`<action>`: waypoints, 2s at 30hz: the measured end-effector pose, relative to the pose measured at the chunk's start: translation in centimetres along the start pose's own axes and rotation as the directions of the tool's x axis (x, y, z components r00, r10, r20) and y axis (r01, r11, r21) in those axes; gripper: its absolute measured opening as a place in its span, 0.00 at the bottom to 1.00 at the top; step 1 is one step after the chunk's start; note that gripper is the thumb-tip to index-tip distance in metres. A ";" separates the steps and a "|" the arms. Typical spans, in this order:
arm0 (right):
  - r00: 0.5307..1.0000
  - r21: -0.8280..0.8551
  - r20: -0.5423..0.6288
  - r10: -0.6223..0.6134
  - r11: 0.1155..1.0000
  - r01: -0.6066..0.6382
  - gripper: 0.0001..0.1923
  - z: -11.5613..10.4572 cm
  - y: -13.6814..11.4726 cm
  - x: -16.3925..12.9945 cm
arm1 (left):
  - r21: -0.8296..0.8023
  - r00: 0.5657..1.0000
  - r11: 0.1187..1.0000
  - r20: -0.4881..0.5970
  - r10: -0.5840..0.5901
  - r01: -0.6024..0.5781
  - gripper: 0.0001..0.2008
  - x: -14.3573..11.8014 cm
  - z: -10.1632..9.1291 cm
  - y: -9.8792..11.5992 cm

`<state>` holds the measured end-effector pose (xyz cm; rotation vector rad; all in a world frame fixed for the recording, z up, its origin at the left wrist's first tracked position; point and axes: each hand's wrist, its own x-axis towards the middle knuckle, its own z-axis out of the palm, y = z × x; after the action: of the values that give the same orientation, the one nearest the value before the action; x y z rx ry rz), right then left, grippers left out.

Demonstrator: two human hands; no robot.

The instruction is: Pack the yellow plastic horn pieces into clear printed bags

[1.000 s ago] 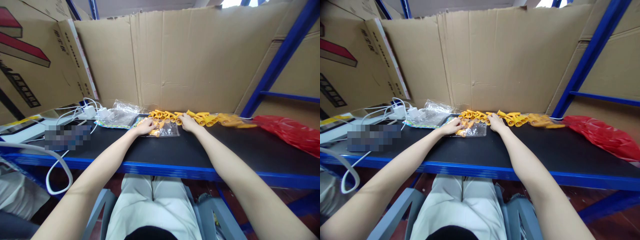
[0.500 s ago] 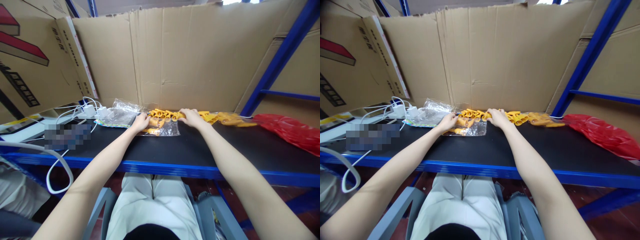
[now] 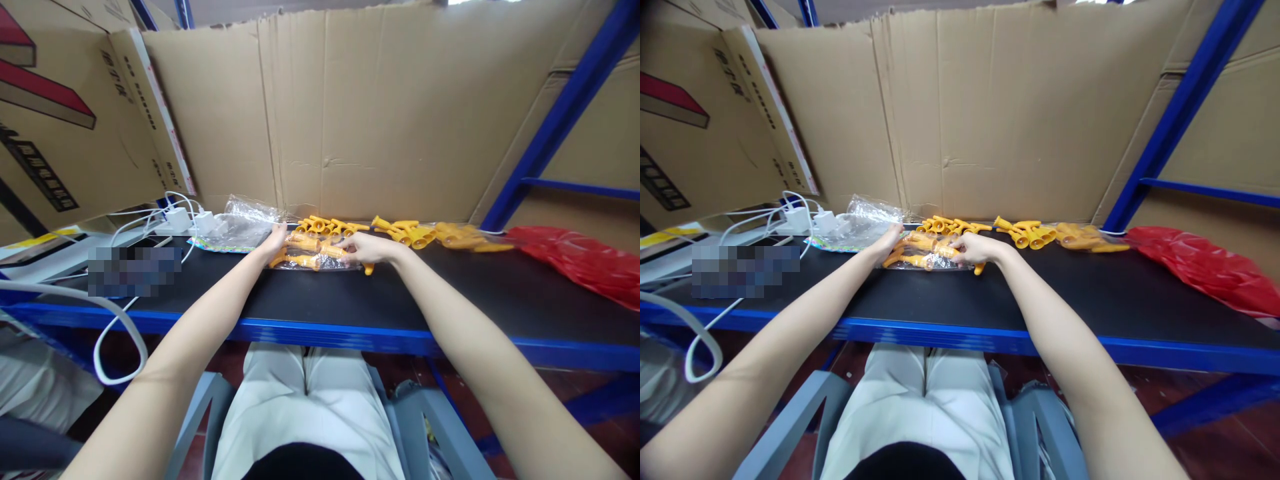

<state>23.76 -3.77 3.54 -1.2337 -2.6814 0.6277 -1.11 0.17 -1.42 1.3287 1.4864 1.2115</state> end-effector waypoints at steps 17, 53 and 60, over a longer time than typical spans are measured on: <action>0.995 0.192 -0.013 -0.099 0.976 0.100 0.08 1.6 -0.4 0.8 | 0.665 0.972 0.735 -0.054 0.228 -0.136 0.13 -0.5 -1.1 1.0; 0.972 0.159 -0.231 0.041 0.987 -0.004 0.05 2.9 -1.2 1.9 | 0.879 0.991 0.460 0.134 0.010 -0.124 0.12 -2.6 -1.3 3.1; 0.950 0.189 -0.282 0.136 0.978 -0.084 0.10 3.2 -1.1 2.0 | 0.882 0.995 0.461 0.092 0.036 -0.099 0.07 -2.5 -1.2 2.9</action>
<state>20.74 -3.94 0.99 -1.3196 -2.2774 0.6232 -1.23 -2.50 1.58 2.0790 2.1595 0.3150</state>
